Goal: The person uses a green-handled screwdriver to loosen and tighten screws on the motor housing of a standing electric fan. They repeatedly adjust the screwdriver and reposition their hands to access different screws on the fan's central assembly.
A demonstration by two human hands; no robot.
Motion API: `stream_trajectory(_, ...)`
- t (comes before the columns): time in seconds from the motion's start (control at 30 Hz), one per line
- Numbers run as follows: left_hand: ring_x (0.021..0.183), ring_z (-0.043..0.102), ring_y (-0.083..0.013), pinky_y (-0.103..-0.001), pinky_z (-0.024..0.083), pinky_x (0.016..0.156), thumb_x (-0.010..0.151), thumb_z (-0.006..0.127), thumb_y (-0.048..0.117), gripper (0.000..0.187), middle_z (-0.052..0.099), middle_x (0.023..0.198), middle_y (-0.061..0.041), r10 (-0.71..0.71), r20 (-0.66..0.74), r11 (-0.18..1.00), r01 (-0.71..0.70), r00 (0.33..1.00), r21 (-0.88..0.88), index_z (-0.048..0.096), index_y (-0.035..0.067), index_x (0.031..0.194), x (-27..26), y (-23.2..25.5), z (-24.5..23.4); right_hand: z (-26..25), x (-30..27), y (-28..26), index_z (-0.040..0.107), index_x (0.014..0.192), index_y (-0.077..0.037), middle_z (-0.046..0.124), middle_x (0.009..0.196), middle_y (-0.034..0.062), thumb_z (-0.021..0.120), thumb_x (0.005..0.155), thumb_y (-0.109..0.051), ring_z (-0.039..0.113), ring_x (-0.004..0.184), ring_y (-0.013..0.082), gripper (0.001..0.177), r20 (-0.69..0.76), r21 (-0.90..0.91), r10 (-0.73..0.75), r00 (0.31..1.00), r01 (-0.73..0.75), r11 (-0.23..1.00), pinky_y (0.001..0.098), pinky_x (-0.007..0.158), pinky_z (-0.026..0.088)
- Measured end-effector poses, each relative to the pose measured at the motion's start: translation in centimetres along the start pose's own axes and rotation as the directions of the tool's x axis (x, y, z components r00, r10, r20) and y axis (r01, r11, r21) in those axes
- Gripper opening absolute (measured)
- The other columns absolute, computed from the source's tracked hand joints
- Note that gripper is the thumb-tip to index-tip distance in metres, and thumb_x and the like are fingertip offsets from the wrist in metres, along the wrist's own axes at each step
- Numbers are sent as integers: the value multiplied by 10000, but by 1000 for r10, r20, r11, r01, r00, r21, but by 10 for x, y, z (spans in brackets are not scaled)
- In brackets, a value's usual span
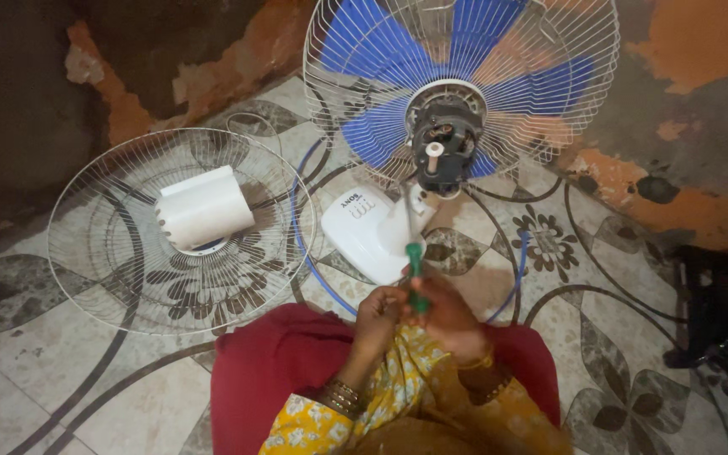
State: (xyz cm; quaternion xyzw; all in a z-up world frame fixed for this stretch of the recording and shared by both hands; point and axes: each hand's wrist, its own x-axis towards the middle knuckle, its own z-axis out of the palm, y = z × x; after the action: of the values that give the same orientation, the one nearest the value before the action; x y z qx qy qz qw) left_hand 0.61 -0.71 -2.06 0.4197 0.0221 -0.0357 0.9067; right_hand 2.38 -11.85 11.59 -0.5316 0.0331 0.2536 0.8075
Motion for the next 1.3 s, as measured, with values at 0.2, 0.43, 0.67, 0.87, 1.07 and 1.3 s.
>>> stream_trajectory(0.2,733,685,-173,-306,588,669,993,474,32,160,709,938,-80,-78,-3,980,76,997,-185,597,44,1095,-5,11,1,-50,32,43,585,1112,-13,772,908,122,649,844,-59,571,565,146,280,-157,-338,39,987,-90,937,289,496,446)
stream_trajectory(0.43,749,608,-119,-246,491,648,957,551,-39,191,676,912,-59,-74,-89,996,78,993,49,646,6,1116,-7,4,-1,-141,27,112,637,1079,-89,607,717,-1,566,801,-13,518,528,110,296,-235,-209,97,967,-148,967,272,489,417)
stream_trajectory(0.67,806,627,-124,-266,532,686,932,579,36,180,705,953,-17,-138,-119,980,153,983,130,653,47,1096,-1,14,-5,-151,46,122,527,1081,-316,535,657,38,574,887,-84,484,515,147,306,-294,-14,294,910,-311,950,340,500,464)
stream_trajectory(0.87,817,636,-180,-332,539,709,930,622,182,223,695,1012,-72,-278,-204,953,296,939,67,618,95,1136,2,30,-6,-137,52,127,630,1004,-82,569,621,43,615,920,-134,498,462,148,100,-255,-118,146,956,-180,977,324,408,401)
stream_trajectory(1.07,917,615,-205,-366,526,797,956,610,255,285,678,1098,-78,-260,-182,965,257,948,-43,593,96,1191,4,30,-22,-128,48,125,581,884,-88,538,599,42,620,875,-117,487,439,149,50,-198,-90,47,979,-66,994,320,379,390)
stream_trajectory(1.3,1080,580,-268,-417,495,919,920,575,360,445,651,1275,-104,-241,-178,967,221,954,-126,600,112,1288,1,29,-43,-102,28,101,600,930,-126,559,648,24,624,891,-142,490,478,139,49,-172,66,109,979,-99,993,314,409,381)
